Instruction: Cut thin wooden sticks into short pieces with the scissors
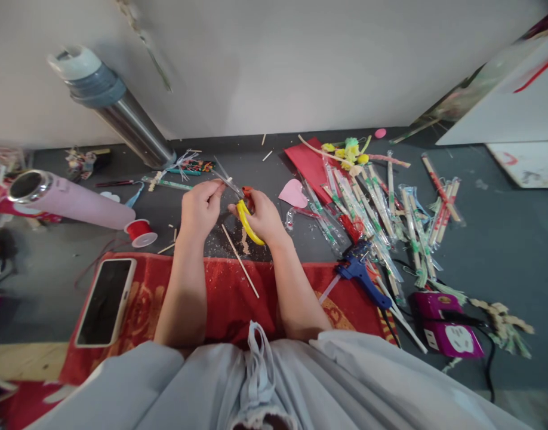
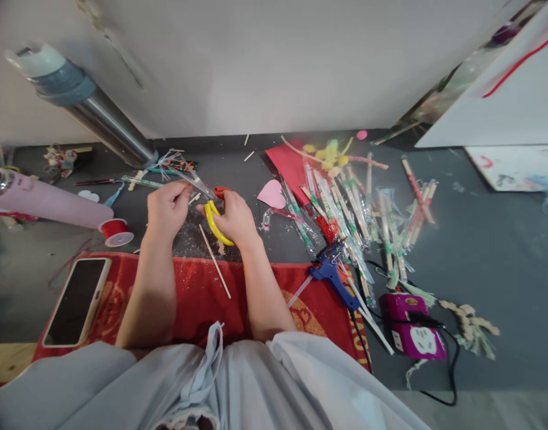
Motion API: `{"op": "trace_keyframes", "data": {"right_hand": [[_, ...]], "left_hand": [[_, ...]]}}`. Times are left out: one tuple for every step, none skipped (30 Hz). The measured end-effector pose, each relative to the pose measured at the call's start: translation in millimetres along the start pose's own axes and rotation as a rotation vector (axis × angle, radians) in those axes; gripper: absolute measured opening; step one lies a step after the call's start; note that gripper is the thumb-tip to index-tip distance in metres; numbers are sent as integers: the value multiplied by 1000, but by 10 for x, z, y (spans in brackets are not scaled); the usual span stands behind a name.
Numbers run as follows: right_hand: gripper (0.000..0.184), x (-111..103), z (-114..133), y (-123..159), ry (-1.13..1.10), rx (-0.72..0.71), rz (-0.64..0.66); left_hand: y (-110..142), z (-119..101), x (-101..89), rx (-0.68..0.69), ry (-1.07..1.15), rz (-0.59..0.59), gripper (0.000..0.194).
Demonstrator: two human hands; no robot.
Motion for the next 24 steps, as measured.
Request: {"op": "trace_keyframes", "data": {"right_hand": [[55, -5, 9, -3, -15, 26, 10], [53, -10, 19, -6, -37, 50, 20], [52, -13, 28, -6, -67, 73, 26], [51, -17, 33, -5, -103, 94, 26], [50, -20, 29, -3, -142, 116, 17], [49, -23, 17, 0, -182, 136, 1], [49, -24, -4, 2, -219, 153, -17], [49, -24, -31, 2, -253, 167, -37], [49, -22, -62, 2, -286, 174, -55], [49, -19, -93, -1, -318, 175, -69], [49, -16, -124, -3, -347, 182, -83], [49, -13, -151, -6, -375, 191, -90], [49, -13, -173, -7, -397, 206, -97], [50, -15, -188, -8, -412, 222, -102], [50, -19, -193, -8, -421, 232, -104], [51, -27, -190, -8, -426, 234, -106], [52, -36, -181, -8, -428, 228, -109], [52, -44, -170, -9, -429, 214, -109], [53, -50, -160, -11, -429, 198, -108], [53, -52, -152, -14, -425, 183, -104], [54, -50, -150, -17, -420, 173, -103], [54, -45, -153, -21, -411, 168, -100], [54, -36, -160, -26, -402, 166, -99], [55, -26, -169, -32, -394, 164, -98]], "left_hand": [[0, -4, 1, -1, 10, -5, 24], [-1, -2, 6, -10, 32, -19, 26], [-2, 8, 16, -28, 69, -42, 29], [-2, 28, 35, -52, 121, -74, 32], [-1, 55, 65, -79, 186, -103, 36], [1, 87, 110, -102, 259, -121, 42], [4, 117, 169, -114, 334, -124, 50], [6, 138, 246, -115, 403, -90, 60], [9, 146, 335, -108, 456, -20, 71], [16, 138, 431, -100, 502, 73, 81], [29, 114, 526, -88, 540, 176, 91], [46, 74, 609, -69, 573, 270, 100], [65, 23, 677, -46, 602, 347, 107], [82, -34, 730, -20, 621, 404, 113], [95, -90, 770, 4, 628, 439, 118], [105, -138, 799, 25, 628, 455, 122], [110, -175, 822, 40, 624, 457, 125], [112, -199, 842, 50, 617, 445, 126], [112, -210, 858, 56, 609, 424, 126], [112, -211, 875, 57, 601, 397, 125], [111, -203, 891, 54, 592, 370, 122], [110, -191, 906, 50, 580, 345, 120], [110, -178, 919, 45, 566, 322, 117], [109, -167, 930, 40, 552, 305, 115]]}}
Point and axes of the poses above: each hand's wrist, its own y-axis away from the middle knuckle, its own x-axis out of the palm, z = x × y, the point moved 4 cm from there along -y, towards the middle knuckle, and after that the axes turned 10 degrees about z, right-handed, at the moved point
